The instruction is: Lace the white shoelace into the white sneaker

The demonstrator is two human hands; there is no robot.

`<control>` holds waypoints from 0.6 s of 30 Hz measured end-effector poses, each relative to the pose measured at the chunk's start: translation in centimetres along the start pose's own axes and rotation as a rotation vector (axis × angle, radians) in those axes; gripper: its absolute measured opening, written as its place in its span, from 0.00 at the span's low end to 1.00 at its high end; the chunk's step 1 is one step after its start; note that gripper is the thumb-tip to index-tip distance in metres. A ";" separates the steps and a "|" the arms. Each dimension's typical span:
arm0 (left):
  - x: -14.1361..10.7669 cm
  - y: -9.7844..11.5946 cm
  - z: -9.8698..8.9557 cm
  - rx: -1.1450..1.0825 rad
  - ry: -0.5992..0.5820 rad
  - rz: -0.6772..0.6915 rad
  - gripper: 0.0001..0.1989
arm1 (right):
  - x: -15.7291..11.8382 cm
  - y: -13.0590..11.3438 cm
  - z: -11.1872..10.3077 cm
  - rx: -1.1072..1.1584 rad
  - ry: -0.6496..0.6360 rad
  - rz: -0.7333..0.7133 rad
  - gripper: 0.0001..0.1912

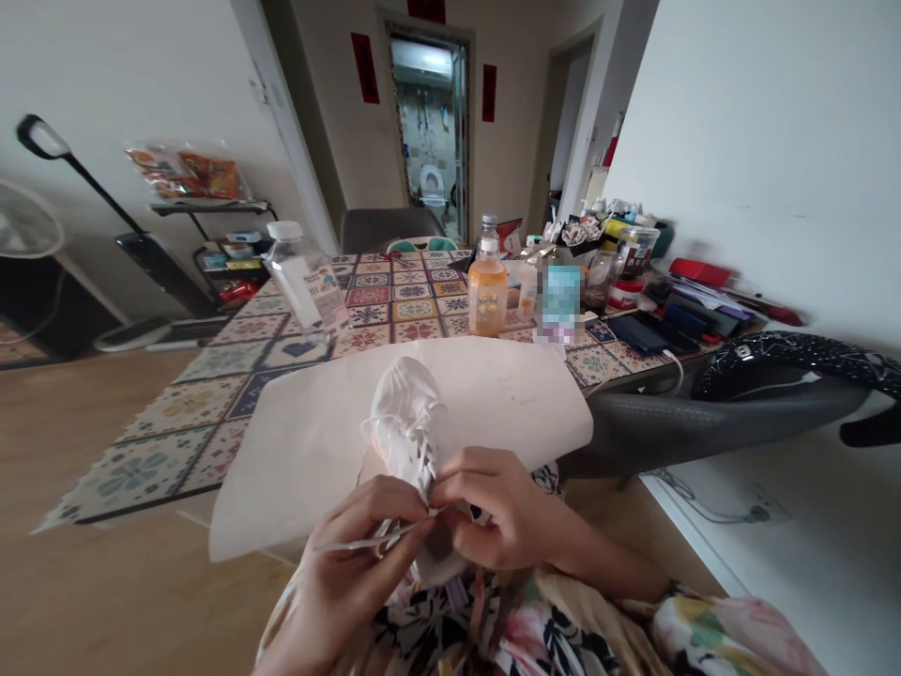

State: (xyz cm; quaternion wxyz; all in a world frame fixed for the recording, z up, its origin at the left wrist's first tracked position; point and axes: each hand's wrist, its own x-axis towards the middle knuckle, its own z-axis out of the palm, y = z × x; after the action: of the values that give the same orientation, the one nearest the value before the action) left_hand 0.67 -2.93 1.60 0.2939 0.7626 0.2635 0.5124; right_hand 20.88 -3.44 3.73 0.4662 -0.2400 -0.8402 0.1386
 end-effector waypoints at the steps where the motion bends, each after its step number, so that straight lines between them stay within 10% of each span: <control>1: 0.0 0.0 0.1 -0.008 -0.002 -0.004 0.09 | 0.0 0.1 0.1 -0.011 0.008 -0.004 0.07; 12: 0.6 0.5 0.4 -0.239 0.064 -0.240 0.03 | -0.5 1.0 0.5 -0.180 0.110 -0.269 0.07; 18: 0.9 -0.6 0.6 -0.407 0.131 -0.395 0.10 | -0.1 0.6 0.3 0.206 0.181 -0.107 0.04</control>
State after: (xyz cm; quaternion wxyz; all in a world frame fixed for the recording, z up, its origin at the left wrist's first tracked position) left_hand 1.48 -1.95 1.53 0.5176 0.5872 0.3170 0.5355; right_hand 20.88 -2.97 3.23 0.5687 -0.1574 -0.7877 0.1769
